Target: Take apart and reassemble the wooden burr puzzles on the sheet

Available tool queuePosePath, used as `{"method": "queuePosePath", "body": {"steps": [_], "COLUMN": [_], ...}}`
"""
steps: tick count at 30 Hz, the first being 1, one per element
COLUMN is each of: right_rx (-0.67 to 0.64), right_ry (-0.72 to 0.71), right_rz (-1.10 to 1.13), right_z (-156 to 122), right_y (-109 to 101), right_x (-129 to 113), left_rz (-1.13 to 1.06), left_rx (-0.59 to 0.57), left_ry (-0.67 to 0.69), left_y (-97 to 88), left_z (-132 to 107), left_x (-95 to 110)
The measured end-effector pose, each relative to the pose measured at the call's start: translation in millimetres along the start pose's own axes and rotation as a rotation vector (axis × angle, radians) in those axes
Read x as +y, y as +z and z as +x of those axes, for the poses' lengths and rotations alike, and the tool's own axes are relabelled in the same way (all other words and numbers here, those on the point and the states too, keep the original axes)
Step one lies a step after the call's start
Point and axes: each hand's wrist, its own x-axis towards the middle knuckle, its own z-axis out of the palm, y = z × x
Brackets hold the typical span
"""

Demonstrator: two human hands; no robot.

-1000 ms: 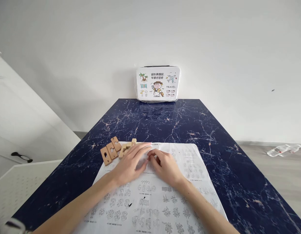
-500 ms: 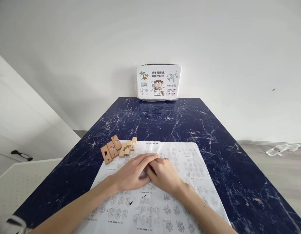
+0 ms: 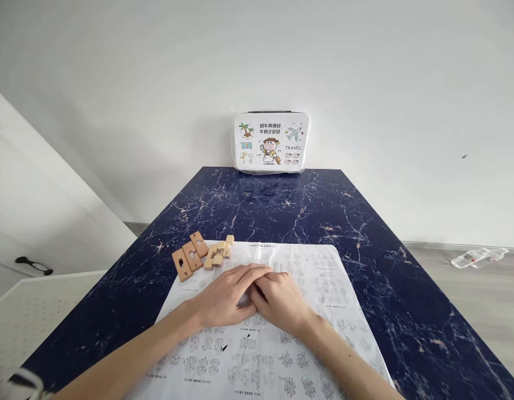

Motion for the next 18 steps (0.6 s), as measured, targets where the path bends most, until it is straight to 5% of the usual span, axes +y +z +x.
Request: {"method": "queuePosePath", "body": {"steps": [18], "right_rx": [0.001], "right_ry": [-0.004], "right_rz": [-0.012], "right_z": [-0.4], "right_y": [2.0], "right_x": [-1.3], "left_rz": [0.027], "left_rx": [0.01], "left_ry": [0.038], "left_y": [-1.1], "left_z": [-2.6], "left_x": [-2.4]}}
